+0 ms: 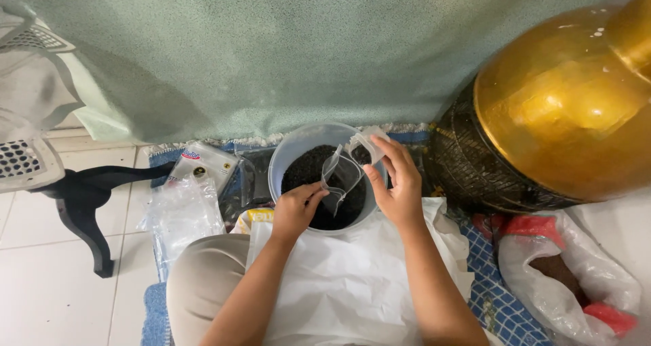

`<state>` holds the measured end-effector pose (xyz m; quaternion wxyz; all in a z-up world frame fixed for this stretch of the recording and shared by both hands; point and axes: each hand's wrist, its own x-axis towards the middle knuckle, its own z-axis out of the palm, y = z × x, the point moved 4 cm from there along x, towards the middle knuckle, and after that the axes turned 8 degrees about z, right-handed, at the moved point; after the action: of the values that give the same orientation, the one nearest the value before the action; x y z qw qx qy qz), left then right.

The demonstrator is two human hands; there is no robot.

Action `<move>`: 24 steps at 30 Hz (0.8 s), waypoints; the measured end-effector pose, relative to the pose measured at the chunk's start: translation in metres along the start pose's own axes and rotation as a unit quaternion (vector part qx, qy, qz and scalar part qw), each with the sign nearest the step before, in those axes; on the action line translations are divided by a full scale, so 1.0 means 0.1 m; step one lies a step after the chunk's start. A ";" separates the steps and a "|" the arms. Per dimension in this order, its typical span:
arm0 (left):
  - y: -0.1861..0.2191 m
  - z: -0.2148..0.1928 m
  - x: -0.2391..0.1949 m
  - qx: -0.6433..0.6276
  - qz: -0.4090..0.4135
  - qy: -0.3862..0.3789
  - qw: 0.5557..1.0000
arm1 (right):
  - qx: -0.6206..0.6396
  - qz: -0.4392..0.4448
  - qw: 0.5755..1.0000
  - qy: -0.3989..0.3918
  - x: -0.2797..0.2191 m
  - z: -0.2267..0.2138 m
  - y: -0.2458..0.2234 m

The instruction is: Filling small plastic bags with black pellets using a scoop from a larger container

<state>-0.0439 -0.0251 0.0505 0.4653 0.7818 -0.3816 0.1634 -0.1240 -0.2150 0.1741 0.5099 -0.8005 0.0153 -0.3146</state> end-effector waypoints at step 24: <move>0.01 0.01 -0.01 0.001 -0.004 0.002 1.000 | 0.006 -0.017 1.000 0.000 -0.04 0.02 0.07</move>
<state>-0.0453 -0.0260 0.0499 0.4657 0.7836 -0.3773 0.1636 -0.1236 -0.2157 0.1658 0.5098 -0.7973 0.0000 -0.3231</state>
